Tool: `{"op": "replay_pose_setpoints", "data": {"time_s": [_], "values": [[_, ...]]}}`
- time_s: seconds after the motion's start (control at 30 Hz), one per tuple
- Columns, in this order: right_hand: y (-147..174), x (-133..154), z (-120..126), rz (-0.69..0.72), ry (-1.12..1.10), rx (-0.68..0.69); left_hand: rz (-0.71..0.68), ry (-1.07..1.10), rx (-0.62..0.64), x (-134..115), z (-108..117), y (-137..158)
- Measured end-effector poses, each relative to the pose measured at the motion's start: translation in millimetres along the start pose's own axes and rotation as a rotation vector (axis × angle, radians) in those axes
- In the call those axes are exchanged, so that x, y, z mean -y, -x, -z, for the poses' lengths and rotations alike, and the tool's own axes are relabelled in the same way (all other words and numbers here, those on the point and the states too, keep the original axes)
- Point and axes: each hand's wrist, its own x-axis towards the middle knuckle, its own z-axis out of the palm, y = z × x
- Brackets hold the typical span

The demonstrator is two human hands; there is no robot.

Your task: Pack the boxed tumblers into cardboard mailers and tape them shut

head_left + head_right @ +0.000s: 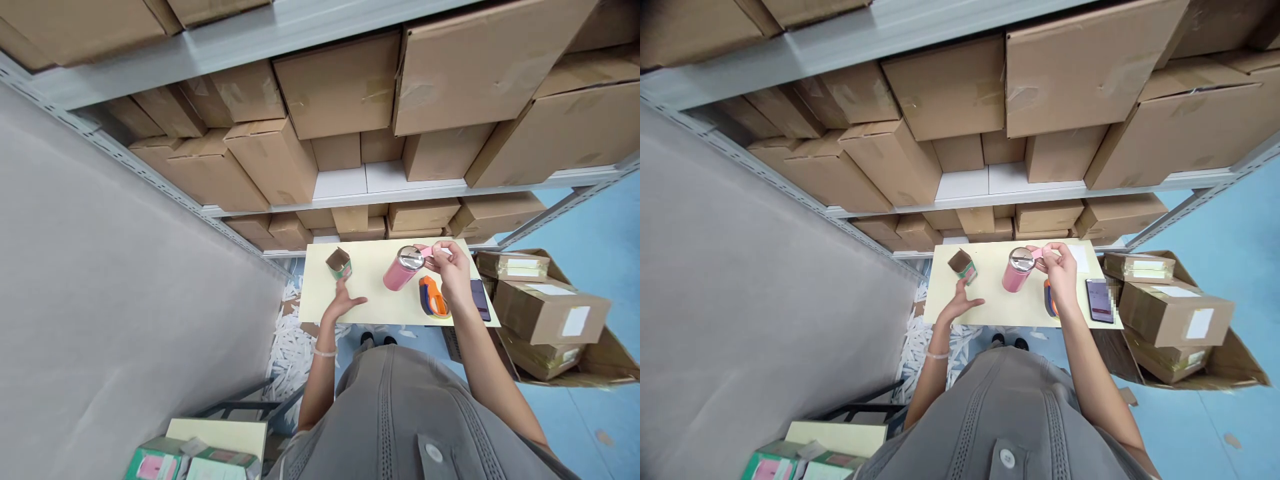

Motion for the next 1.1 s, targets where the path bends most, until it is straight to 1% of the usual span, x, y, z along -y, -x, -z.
{"op": "replay_pose_setpoints", "data": {"time_s": [0.03, 0.07, 0.13, 0.17, 0.2, 0.27, 0.33, 0.4, 0.5, 0.57, 0.63, 0.73, 0.83, 0.9, 0.97, 1.03, 1.1], "values": [[1.1, 1.7, -1.3, -0.007, 0.001, 0.013, -0.106, 0.041, 0.111, -15.3, -9.7, 6.3], [2.3, 3.0, -2.3, -0.015, 0.000, 0.025, -0.214, 0.065, 0.191, -32.1, -19.6, 11.0], [4.2, 4.7, -3.4, -0.036, -0.006, 0.037, -0.374, 0.083, 0.251, -65.8, -37.4, 15.6], [4.6, 5.2, -3.4, -0.048, -0.012, 0.036, -0.410, 0.096, 0.268, -80.5, -44.1, 15.9], [4.6, 5.5, -3.0, -0.059, -0.017, 0.032, -0.416, 0.123, 0.265, -92.6, -49.0, 15.2], [3.7, 5.7, -2.0, -0.072, -0.029, 0.033, -0.397, 0.201, 0.262, -108.2, -54.4, 13.1], [3.2, 4.9, -1.5, -0.049, -0.037, 0.070, -0.362, 0.304, 0.294, -114.7, -56.7, 11.4], [6.1, 1.4, -2.3, 0.012, -0.025, 0.142, -0.322, 0.418, 0.330, -117.9, -58.6, 10.4], [21.3, -12.0, -4.5, 0.095, 0.074, 0.230, -0.233, 0.590, 0.308, -126.2, -61.6, 8.3], [36.7, -25.6, -5.4, 0.077, 0.154, 0.251, -0.179, 0.691, 0.277, -134.8, -61.2, 6.3], [51.7, -38.8, -5.4, -0.001, 0.159, 0.267, -0.159, 0.748, 0.271, -143.2, -57.2, 5.2], [66.0, -49.4, -4.7, -0.144, 0.076, 0.342, -0.182, 0.718, 0.266, -151.6, -47.1, 6.9], [70.4, -47.2, -5.6, -0.230, 0.040, 0.433, -0.229, 0.654, 0.249, -157.5, -38.3, 11.1], [71.3, -43.6, -7.4, -0.272, -0.055, 0.470, -0.250, 0.636, 0.254, -163.0, -35.4, 13.4], [72.5, -41.7, -10.1, -0.280, -0.213, 0.461, -0.256, 0.636, 0.259, -169.8, -34.7, 14.6], [73.8, -41.6, -13.6, -0.251, -0.346, 0.416, -0.251, 0.651, 0.257, -176.2, -34.7, 14.9], [74.5, -41.9, -17.3, -0.208, -0.401, 0.368, -0.243, 0.678, 0.268, -180.7, -34.3, 14.8]]}}
